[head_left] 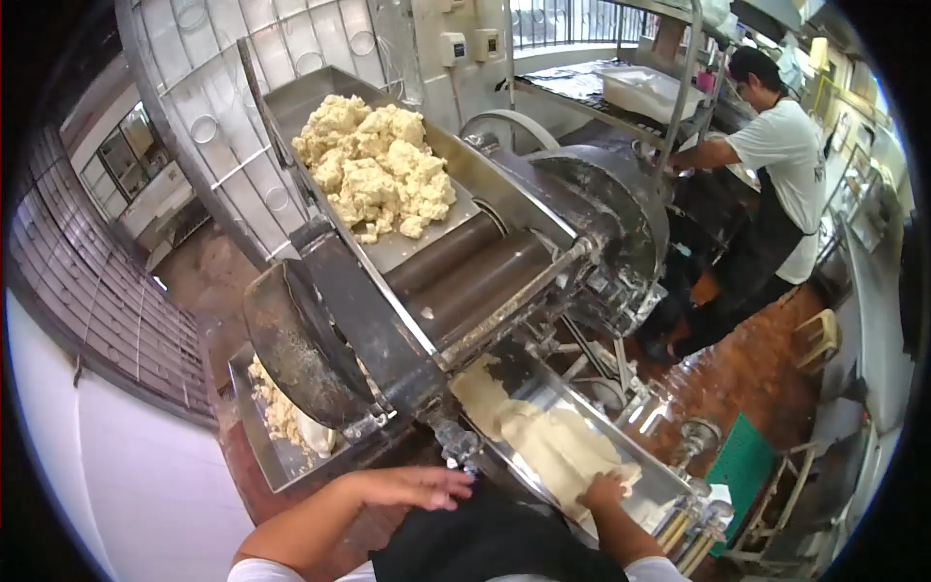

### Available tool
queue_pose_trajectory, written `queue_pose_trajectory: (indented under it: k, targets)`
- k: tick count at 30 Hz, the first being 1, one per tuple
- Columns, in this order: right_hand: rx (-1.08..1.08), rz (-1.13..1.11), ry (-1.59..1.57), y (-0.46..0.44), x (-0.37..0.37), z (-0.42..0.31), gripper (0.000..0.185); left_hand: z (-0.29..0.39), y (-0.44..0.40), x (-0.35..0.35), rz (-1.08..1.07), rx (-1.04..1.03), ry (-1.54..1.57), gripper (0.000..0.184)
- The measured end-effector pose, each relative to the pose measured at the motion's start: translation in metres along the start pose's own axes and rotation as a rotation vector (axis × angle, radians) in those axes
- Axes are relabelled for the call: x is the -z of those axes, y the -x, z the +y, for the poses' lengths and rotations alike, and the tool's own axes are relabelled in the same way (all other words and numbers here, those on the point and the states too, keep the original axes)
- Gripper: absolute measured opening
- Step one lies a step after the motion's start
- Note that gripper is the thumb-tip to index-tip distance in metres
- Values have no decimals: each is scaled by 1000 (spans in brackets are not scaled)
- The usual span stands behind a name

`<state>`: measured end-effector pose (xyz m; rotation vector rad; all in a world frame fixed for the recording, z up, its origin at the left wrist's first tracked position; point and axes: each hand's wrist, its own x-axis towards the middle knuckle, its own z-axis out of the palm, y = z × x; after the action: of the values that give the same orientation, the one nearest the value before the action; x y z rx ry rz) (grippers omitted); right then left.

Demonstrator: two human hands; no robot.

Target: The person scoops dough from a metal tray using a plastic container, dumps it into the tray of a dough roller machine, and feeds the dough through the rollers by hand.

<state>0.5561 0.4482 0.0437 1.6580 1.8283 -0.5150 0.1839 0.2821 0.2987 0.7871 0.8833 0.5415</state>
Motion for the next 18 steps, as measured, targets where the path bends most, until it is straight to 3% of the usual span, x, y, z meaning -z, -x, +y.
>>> queue_pose_trajectory:
  k: [2, 7, 9, 11, 14, 15, 17, 18]
  targets:
    - [9, 32, 27, -12, -16, 5, 69, 26, 16, -15, -144, 14, -169, 82]
    - [81, 60, 15, -18, -53, 41, 46, 140, 55, -32, -85, -182, -555, 74]
    - [103, 61, 64, 8, -41, 58, 36, 185, 69, -28, 189, -300, -715, 67]
    - [93, 74, 38, 21, -53, 89, 33, 219, 71, -16, 567, -433, -665, 60]
    - [-18, 132, 8, 37, -66, 125, 36, 266, 57, 65, 1173, -487, -1052, 60]
    - [100, 229, -68, 39, -68, 133, 32, 281, 53, 89, 1344, -482, -1133, 62]
    - [331, 422, -223, 38, -86, 154, 26, 307, 50, 136, 1557, -306, -1403, 61]
    - [241, 324, -217, 39, -80, 148, 34, 317, 51, 154, 1580, -116, -1371, 65]
